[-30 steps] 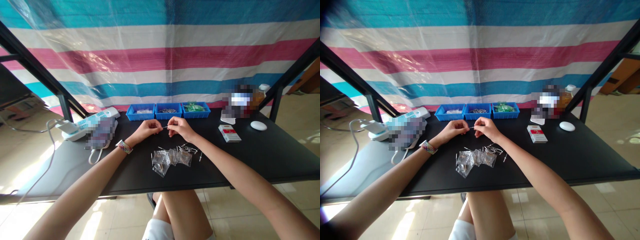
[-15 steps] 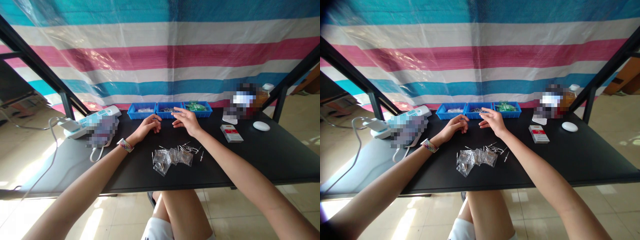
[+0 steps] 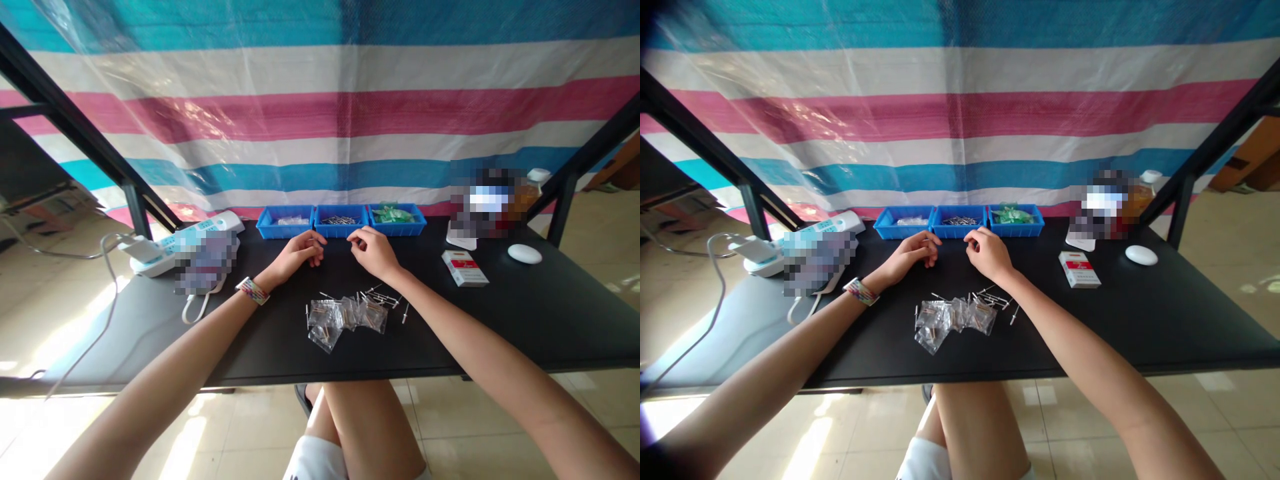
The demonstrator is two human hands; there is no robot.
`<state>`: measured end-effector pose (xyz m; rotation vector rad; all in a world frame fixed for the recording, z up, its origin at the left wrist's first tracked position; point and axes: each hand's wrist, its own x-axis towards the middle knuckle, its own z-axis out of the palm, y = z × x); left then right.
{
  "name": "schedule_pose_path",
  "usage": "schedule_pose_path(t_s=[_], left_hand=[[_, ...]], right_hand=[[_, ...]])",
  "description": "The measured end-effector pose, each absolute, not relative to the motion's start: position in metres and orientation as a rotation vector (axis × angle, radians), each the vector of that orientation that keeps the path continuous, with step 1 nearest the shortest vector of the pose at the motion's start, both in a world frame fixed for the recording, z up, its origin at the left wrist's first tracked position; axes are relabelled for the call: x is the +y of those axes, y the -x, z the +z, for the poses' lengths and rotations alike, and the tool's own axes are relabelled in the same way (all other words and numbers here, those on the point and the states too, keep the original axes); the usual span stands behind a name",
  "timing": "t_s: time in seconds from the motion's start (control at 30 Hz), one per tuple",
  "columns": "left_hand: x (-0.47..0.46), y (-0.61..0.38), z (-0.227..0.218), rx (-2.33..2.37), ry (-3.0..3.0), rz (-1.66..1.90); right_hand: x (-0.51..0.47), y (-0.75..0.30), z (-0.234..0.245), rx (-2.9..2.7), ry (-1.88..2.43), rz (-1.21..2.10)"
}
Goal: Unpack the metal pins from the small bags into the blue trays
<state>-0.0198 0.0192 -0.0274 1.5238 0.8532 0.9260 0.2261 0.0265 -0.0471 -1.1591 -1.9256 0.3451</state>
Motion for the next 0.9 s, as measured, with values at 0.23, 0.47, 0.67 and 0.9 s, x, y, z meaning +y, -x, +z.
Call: schedule_pose_path(t_s=[0.23,0.47,0.67,0.9], left_hand=[[0.019,0.020,-0.029,0.865,-1.547,0.911],[0.018,0.020,-0.027,0.847,-1.581,0.894],[0.022,0.021,-0.032,0.861,-1.588,0.882],[0.024,0.022,-0.031,0.866,-1.647,0.818]], right_hand=[[0.002,-0.209,-0.032,-2.169,0.968,0.579],[-0.027,-0.186,-0.030,-2.401,0.776,0.693],[-0.023,-0.188,-0.032,-2.331,0.808,0.715],[0.001,-0.199,-0.029,-1.684,0.894,1.099]])
